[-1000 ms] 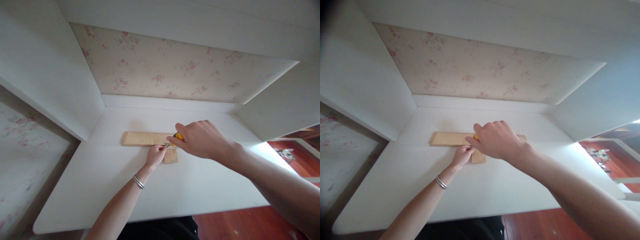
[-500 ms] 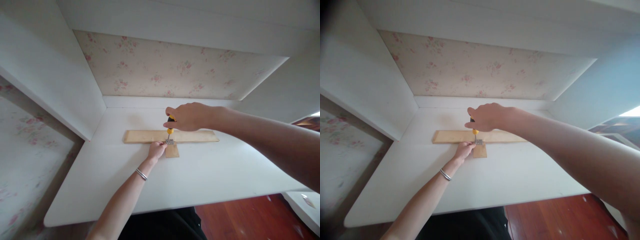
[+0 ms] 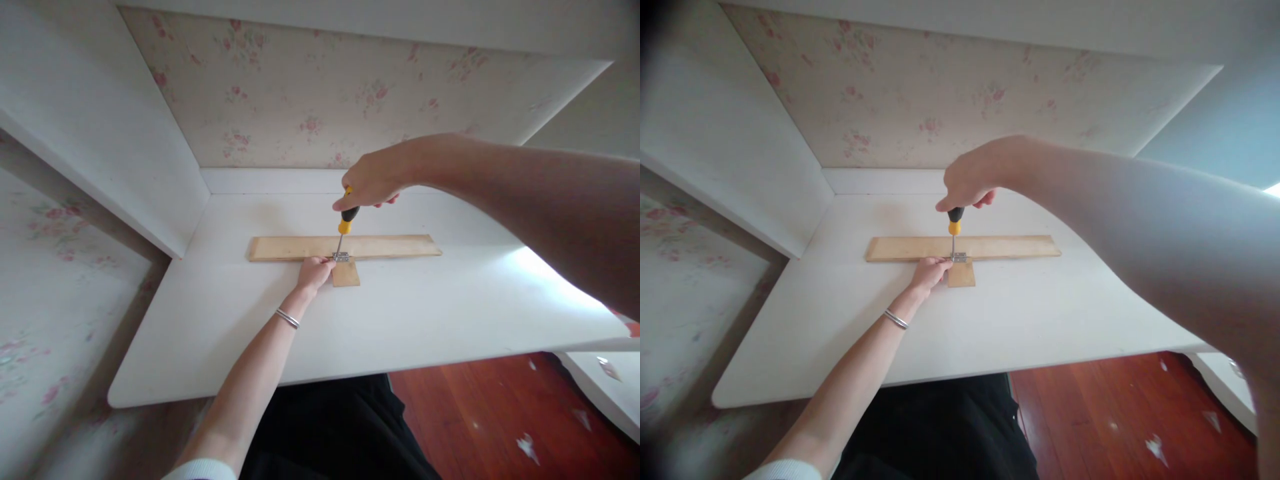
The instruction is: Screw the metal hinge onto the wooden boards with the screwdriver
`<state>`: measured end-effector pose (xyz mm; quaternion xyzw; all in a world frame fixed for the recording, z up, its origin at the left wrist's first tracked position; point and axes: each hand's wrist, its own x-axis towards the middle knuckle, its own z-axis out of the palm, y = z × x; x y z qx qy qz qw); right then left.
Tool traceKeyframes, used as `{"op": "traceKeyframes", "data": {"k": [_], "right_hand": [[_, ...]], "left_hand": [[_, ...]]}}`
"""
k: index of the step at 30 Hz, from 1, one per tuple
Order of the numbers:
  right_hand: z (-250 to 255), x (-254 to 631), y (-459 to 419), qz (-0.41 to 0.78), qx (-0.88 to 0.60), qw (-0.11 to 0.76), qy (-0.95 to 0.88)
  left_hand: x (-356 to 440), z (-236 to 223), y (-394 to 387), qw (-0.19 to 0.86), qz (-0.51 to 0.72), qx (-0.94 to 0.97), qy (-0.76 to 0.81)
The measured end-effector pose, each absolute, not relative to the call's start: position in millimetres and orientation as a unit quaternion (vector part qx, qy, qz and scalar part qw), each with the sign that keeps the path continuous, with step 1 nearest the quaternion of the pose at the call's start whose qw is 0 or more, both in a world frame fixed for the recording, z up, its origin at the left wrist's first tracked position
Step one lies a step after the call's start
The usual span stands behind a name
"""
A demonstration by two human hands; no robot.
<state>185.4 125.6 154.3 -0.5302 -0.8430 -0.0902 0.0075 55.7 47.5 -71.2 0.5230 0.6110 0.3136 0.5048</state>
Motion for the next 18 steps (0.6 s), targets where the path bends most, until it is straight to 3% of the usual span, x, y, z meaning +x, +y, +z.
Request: {"op": "traceKeyframes", "data": {"k": [1, 5, 12, 18], "right_hand": [[155.2, 183.9, 124.2, -0.105, -0.541, 0.017, -0.835], [169.3, 180.2, 131.2, 0.016, -0.534, -0.136, -0.834], [179.2, 178.3, 146.2, 0.132, -0.564, -0.186, -0.794], [180.3, 179.3, 135.6, 0.144, -0.58, -0.205, -0.775]], "left_hand": [[55.7, -72.0, 47.5, 0.504, 0.315, 0.525, 0.609], [56.0, -75.1, 47.8, 0.495, 0.32, 0.53, 0.609], [54.7, -75.5, 50.0, 0.497, 0.316, 0.525, 0.614], [54.2, -72.2, 51.2, 0.51, 0.312, 0.524, 0.606]]}}
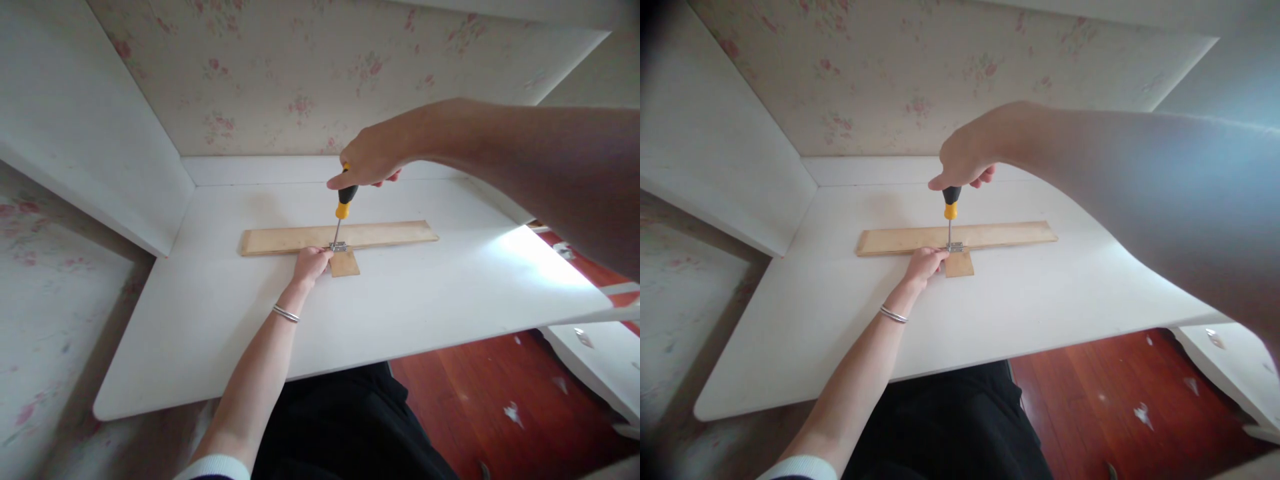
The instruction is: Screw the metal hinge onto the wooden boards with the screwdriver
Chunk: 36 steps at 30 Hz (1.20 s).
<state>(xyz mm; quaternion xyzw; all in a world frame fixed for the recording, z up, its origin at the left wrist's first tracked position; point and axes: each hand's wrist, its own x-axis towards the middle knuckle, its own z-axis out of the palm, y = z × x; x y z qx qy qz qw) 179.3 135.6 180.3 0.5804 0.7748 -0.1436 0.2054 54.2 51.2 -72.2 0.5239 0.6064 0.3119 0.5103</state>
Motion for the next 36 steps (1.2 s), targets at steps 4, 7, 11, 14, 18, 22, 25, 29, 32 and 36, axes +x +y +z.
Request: {"op": "traceKeyframes", "data": {"k": [4, 7, 11, 14, 18, 22, 25, 29, 32, 36], "right_hand": [[183.0, 178.5, 128.6, -0.15, 0.56, 0.219, 0.785], [183.9, 177.7, 127.3, -0.13, 0.572, 0.232, 0.776], [184.5, 178.3, 125.3, -0.126, 0.566, 0.24, 0.778], [185.3, 177.9, 122.1, -0.096, 0.58, 0.246, 0.77], [186.2, 174.3, 114.9, -0.097, 0.575, 0.233, 0.778], [184.9, 171.1, 111.0, -0.073, 0.566, 0.234, 0.787], [182.4, 172.0, 112.6, -0.086, 0.568, 0.214, 0.79], [181.1, 174.2, 114.9, -0.103, 0.552, 0.223, 0.797], [182.4, 173.3, 114.2, -0.078, 0.561, 0.227, 0.793], [184.1, 171.2, 114.2, -0.071, 0.538, 0.244, 0.803]], "left_hand": [[53.9, -72.4, 51.3, 0.518, 0.316, 0.519, 0.601], [53.6, -73.5, 51.5, 0.519, 0.317, 0.521, 0.598], [53.3, -74.8, 51.7, 0.521, 0.317, 0.519, 0.599], [53.4, -75.5, 51.7, 0.52, 0.32, 0.523, 0.595], [53.9, -75.0, 51.7, 0.515, 0.315, 0.526, 0.599], [54.1, -73.7, 51.2, 0.516, 0.311, 0.526, 0.6], [54.0, -73.6, 51.0, 0.512, 0.313, 0.528, 0.601], [54.1, -73.7, 50.9, 0.508, 0.312, 0.527, 0.606], [54.2, -72.9, 50.7, 0.512, 0.315, 0.523, 0.604], [54.2, -71.7, 50.6, 0.512, 0.318, 0.523, 0.602]]}}
